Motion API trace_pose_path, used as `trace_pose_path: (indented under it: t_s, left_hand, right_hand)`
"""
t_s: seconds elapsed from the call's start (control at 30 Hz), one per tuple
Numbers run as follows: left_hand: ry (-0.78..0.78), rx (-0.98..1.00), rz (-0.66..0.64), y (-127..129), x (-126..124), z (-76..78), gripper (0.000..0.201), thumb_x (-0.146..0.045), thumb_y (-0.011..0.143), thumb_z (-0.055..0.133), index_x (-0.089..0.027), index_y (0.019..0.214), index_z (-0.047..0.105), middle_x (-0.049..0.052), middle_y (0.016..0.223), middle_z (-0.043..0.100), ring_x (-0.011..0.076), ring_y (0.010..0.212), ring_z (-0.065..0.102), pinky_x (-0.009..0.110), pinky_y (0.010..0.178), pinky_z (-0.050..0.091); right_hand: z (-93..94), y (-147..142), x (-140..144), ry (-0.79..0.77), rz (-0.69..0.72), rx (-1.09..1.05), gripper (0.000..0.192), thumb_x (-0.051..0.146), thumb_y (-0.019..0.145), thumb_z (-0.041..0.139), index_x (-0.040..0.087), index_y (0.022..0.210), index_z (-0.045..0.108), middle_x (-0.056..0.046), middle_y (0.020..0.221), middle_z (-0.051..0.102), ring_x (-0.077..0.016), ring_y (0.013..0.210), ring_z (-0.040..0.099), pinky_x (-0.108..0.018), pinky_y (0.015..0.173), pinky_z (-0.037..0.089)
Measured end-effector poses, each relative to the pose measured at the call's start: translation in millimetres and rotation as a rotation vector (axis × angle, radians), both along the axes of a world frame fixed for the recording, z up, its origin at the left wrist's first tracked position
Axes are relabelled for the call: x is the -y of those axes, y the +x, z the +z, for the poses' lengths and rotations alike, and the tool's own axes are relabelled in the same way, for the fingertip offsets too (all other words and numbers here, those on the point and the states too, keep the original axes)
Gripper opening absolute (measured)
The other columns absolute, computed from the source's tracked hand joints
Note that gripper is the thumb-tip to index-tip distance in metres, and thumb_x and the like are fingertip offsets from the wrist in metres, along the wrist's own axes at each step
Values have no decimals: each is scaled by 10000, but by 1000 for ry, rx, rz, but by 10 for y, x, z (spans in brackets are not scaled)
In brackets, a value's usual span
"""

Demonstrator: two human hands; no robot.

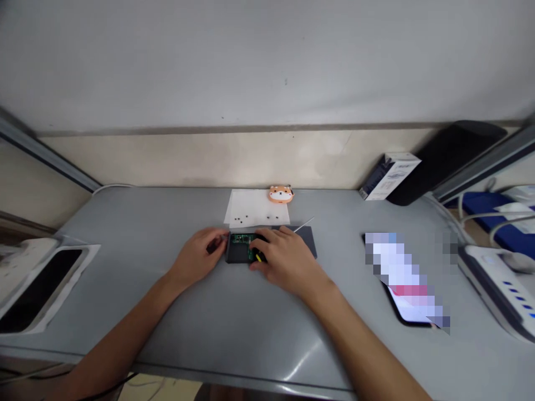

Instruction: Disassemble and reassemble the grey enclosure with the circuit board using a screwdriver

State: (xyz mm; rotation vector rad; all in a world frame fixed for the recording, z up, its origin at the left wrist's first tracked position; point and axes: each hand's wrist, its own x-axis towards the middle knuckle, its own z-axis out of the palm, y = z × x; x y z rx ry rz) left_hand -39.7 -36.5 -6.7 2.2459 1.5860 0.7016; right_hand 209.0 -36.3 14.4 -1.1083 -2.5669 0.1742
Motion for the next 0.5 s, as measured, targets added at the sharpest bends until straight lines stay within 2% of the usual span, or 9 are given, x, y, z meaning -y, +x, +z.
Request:
trace_pose_path:
  t_s: [0.1, 0.17, 0.23, 0.3, 0.4, 0.47, 0.5]
  left_hand:
    - [-4, 13, 1, -12, 4, 2, 208, -231, 974, 525, -230, 1066, 711, 17, 839, 694, 200, 807, 658, 367, 861, 570]
    - [10, 33, 27, -24, 19, 27, 203, -234, 973, 519, -229, 1072, 697, 24, 871, 692, 197, 815, 661, 351, 833, 576]
    - [84, 48, 72, -22, 36, 84, 192, -254, 981, 519, -225, 1079, 683, 43, 925, 692, 208, 870, 670, 353, 841, 581]
    - [184, 35, 66, 17, 43, 168, 196, -276, 992, 528, -219, 1108, 674, 68, 1003, 701, 235, 978, 677, 387, 921, 574]
    - [194, -37, -129, 162, 15, 290, 285, -311, 984, 581, -219, 1244, 653, 101, 1209, 712, 281, 1154, 661, 455, 1062, 522]
    - [82, -96, -267, 290, -21, 326, 393, -344, 954, 653, -233, 1330, 626, 104, 1327, 690, 307, 1246, 633, 482, 1113, 491]
    - [34, -115, -310, 348, -39, 325, 433, -357, 939, 683, -237, 1350, 618, 104, 1360, 681, 316, 1269, 624, 492, 1126, 481]
  right_hand:
    - [53, 41, 19, 7, 16, -26, 260, 305, 889, 799, 230, 1137, 781, -116, 1328, 757, -281, 1007, 775, -454, 864, 605]
    - [141, 111, 33, 46, 12, -146, 226, 249, 938, 721, 239, 1158, 770, -111, 1342, 749, -269, 1001, 773, -449, 859, 610]
    - [275, 190, 32, 91, -27, -384, 200, 191, 984, 617, 253, 1109, 761, -82, 1229, 783, -234, 969, 768, -408, 824, 604]
    - [428, 248, -3, 140, -146, -722, 145, 245, 1009, 595, 254, 1010, 739, -49, 999, 792, -215, 920, 755, -380, 796, 582]
    - [578, 251, -130, 225, -330, -1183, 350, 417, 1062, 475, 241, 869, 707, -35, 819, 721, -200, 780, 704, -363, 704, 526]
    - [568, 210, -230, 176, -527, -1308, 550, 528, 1076, 371, 235, 696, 641, 2, 593, 559, -153, 528, 532, -314, 513, 400]
    - [530, 184, -269, 110, -626, -1314, 550, 543, 1062, 398, 235, 661, 615, 13, 552, 509, -145, 484, 474, -304, 466, 349]
